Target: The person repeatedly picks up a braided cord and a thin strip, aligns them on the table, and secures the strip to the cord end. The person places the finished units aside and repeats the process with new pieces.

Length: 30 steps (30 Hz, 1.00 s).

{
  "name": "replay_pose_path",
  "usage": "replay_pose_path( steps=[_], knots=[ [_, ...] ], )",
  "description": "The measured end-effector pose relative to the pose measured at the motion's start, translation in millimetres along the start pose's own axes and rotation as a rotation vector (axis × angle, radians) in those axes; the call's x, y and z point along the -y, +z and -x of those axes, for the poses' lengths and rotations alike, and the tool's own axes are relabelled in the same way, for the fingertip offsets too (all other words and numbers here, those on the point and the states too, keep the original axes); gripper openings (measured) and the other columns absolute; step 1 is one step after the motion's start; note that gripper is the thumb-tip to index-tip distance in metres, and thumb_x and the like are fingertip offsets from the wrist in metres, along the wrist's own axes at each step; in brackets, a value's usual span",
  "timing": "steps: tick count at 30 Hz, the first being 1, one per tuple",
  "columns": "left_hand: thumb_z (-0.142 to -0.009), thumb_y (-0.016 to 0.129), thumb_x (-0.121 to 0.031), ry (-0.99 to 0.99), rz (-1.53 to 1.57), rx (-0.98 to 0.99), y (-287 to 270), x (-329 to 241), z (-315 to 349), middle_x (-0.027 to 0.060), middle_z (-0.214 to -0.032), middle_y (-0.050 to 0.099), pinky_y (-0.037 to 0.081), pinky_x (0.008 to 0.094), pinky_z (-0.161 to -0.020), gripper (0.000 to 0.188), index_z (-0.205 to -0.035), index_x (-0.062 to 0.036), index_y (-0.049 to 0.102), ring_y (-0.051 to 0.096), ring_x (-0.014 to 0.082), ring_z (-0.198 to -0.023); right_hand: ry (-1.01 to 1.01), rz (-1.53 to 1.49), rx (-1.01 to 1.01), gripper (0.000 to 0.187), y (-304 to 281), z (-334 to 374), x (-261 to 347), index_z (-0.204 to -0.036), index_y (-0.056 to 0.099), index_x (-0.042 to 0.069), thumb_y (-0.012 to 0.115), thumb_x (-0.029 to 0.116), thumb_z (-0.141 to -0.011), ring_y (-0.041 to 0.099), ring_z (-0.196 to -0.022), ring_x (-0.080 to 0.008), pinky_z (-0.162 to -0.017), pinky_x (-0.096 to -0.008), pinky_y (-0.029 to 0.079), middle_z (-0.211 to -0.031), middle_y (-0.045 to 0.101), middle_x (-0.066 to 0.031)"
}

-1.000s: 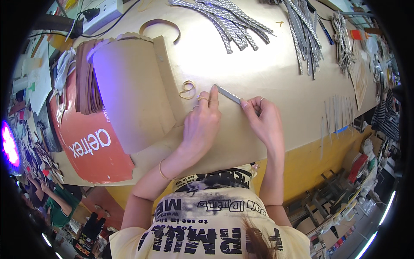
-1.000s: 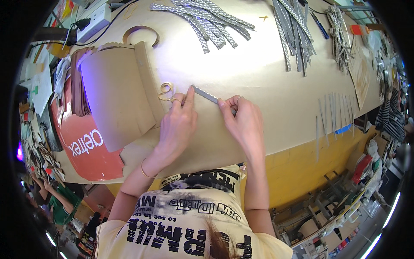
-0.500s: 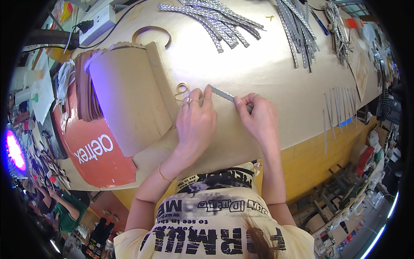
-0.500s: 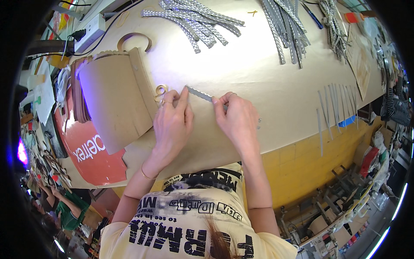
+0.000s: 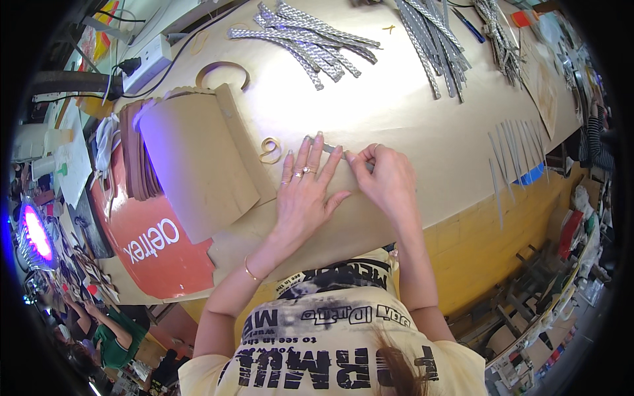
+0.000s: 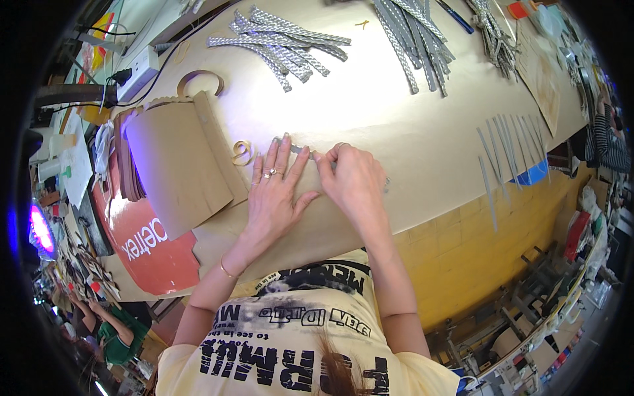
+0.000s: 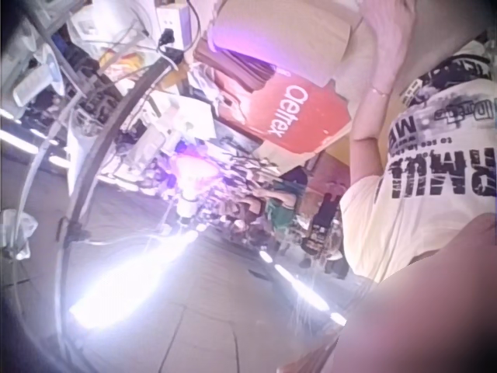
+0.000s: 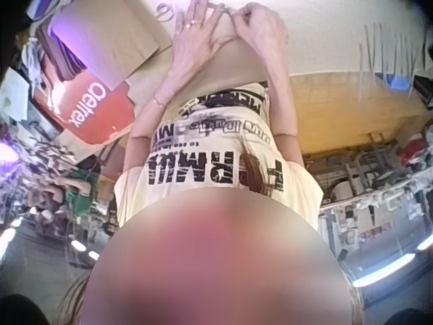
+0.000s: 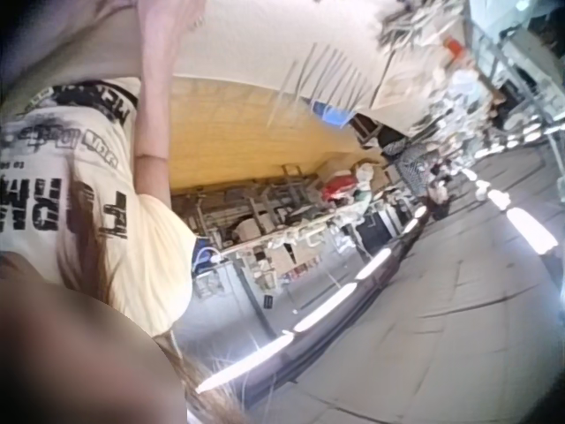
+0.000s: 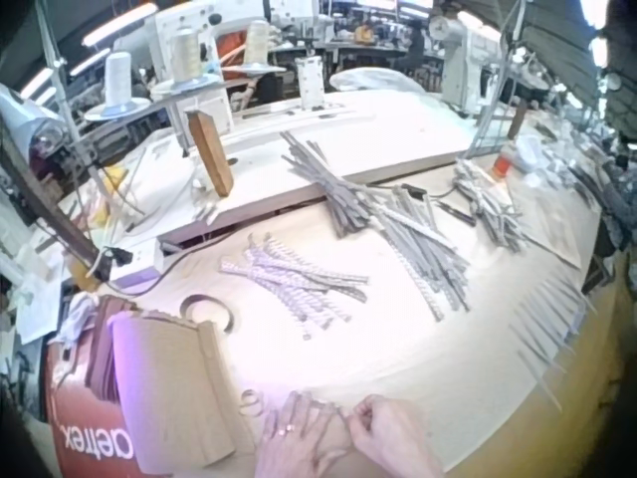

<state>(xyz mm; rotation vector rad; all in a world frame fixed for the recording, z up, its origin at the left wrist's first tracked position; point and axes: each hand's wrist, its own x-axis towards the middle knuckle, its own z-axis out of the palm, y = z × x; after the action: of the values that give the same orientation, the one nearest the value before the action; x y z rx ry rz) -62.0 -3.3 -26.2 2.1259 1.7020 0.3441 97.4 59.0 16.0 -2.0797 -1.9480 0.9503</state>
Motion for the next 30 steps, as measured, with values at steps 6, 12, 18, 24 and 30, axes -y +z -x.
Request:
replay_pose_path(
  steps=[6,12,18,24,30],
  knots=[
    [-0.09,0.063,-0.05,0.0,-0.032,0.023,-2.3,-3.2,0.3,0.0237,-0.161,0.022,0.021,0.0534,-0.119,0.077,-0.155,-0.0206,0.035,0.024,0.0425,-0.147,0.101,-0.11,0.062,0.033,-25.1,13.3,-30.2,-0.082,0.071,0.001,0.068,0.032,-0.091,0.065,-0.06,-0.0332,-0.062,-0.0418,0.05,-0.063,0.066,-0.0162],
    [-0.088,0.065,-0.049,0.027,-0.083,0.038,-5.5,-5.9,-2.2,0.0271,-0.159,0.021,0.023,0.0544,-0.118,0.076,-0.154,-0.0248,0.036,0.025,0.0443,-0.146,0.136,-0.106,0.057,0.032,-33.1,18.0,-34.1,-0.084,0.07,0.001,0.066,0.031,-0.092,0.064,-0.059,-0.0306,-0.062,-0.0402,0.049,-0.063,0.065,-0.0154],
    [-0.089,0.065,-0.047,0.069,-0.126,0.077,-9.4,-10.3,-5.4,0.0348,-0.157,0.017,0.019,0.0563,-0.118,0.069,-0.151,-0.034,0.04,0.022,0.0523,-0.144,0.123,-0.119,0.012,0.032,-29.6,16.0,-33.9,-0.082,0.07,0.001,0.068,0.031,-0.091,0.053,-0.052,-0.021,-0.055,-0.036,0.042,-0.058,0.059,-0.0101],
    [-0.09,0.062,-0.05,0.079,-0.128,0.085,-14.1,-14.0,-7.2,0.0368,-0.156,0.016,0.017,0.0579,-0.118,0.067,-0.151,-0.0317,0.042,0.02,0.0545,-0.144,0.114,-0.085,-0.011,0.032,-26.9,16.9,-34.3,-0.083,0.071,0.003,0.066,0.032,-0.092,0.061,-0.057,-0.0265,-0.058,-0.0385,0.047,-0.062,0.064,-0.0121],
    [-0.09,0.062,-0.05,0.09,0.032,0.186,-2.6,-24.2,-5.6,0.0301,-0.16,0.015,0.017,0.0579,-0.118,0.072,-0.153,-0.0242,0.039,0.018,0.0479,-0.147,0.103,-0.029,-0.04,0.032,-23.1,17.6,-33.1,-0.082,0.071,0.004,0.066,0.034,-0.092,0.063,-0.057,-0.0281,-0.058,-0.0395,0.048,-0.062,0.065,-0.0127]
  ],
)
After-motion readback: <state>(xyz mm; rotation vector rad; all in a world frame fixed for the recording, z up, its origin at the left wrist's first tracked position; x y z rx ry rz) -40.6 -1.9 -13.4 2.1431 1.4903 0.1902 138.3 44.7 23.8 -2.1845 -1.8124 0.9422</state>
